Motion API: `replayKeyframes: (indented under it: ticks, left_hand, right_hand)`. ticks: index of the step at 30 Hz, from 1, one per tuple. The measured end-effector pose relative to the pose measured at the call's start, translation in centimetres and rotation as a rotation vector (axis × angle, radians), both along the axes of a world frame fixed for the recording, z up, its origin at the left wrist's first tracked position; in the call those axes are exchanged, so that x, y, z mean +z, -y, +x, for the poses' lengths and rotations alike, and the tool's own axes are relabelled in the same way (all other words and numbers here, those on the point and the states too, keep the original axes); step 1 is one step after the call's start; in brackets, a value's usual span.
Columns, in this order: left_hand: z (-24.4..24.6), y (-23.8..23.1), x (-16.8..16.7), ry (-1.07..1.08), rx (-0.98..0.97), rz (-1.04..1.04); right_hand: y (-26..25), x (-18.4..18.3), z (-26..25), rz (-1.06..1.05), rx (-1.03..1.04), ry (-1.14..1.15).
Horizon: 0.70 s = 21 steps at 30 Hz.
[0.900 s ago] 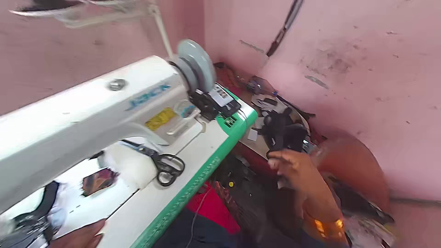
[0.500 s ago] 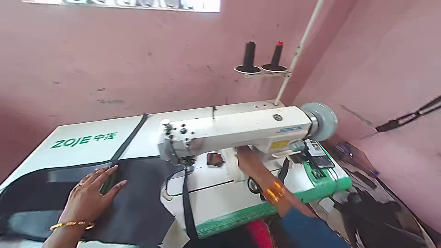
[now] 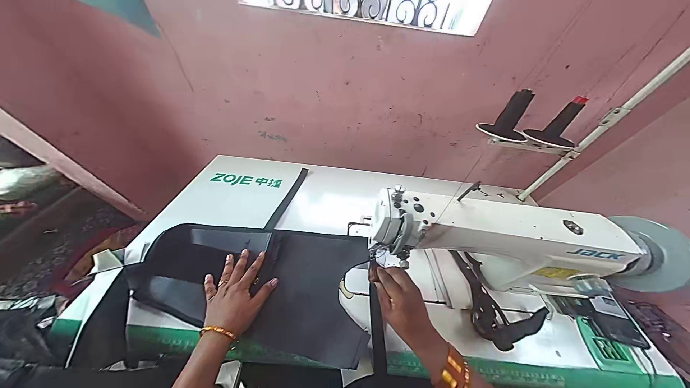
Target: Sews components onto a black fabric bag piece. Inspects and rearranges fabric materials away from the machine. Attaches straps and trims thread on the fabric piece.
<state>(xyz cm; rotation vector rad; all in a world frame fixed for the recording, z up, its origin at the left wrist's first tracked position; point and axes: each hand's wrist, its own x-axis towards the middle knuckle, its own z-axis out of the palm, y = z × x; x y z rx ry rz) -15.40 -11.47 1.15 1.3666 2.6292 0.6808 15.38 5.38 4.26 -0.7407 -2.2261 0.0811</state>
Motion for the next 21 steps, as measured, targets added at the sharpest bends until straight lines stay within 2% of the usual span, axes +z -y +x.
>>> replayKeyframes:
  ticks: [2, 4, 5, 7, 9, 11, 13, 17, 20, 21]
  left_hand:
    - [0.2, 0.1, 0.2, 0.018, 0.021, -0.008]
    - [0.3, 0.1, 0.4, 0.029, 0.030, -0.024]
    - [0.3, 0.1, 0.4, 0.028, 0.033, -0.032]
    - [0.3, 0.2, 0.4, 0.028, 0.040, -0.031]
    - [0.3, 0.2, 0.3, 0.021, 0.048, -0.021]
    - [0.2, 0.0, 0.4, 0.017, 0.049, -0.008]
    - [0.3, 0.0, 0.1, 0.013, 0.046, 0.011]
    - [0.4, 0.1, 0.0, 0.011, 0.043, 0.005]
    - [0.3, 0.1, 0.7, 0.023, 0.045, -0.028]
    - [0.4, 0.0, 0.7, 0.027, 0.049, -0.035]
  right_hand:
    - [0.5, -0.6, -3.3, -0.012, -0.077, 0.084]
    - [0.7, -0.2, -6.0, -0.245, -0.136, 0.264]
    - [0.9, -0.2, -6.7, -0.283, -0.092, 0.316]
    - [1.3, -0.9, -6.6, -0.186, 0.058, 0.302]
    - [1.6, -1.3, -4.3, -0.202, 0.244, 0.254]
    - [2.4, -1.6, -1.8, -0.186, 0.299, 0.215]
    - [3.1, -2.1, -0.5, -0.127, 0.233, 0.152]
    - [2.3, -0.6, -2.5, -0.261, 0.101, 0.259]
    - [0.9, -0.1, -5.0, -0.040, -0.040, 0.138]
    - [0.7, 0.4, -5.7, -0.077, -0.097, 0.180]
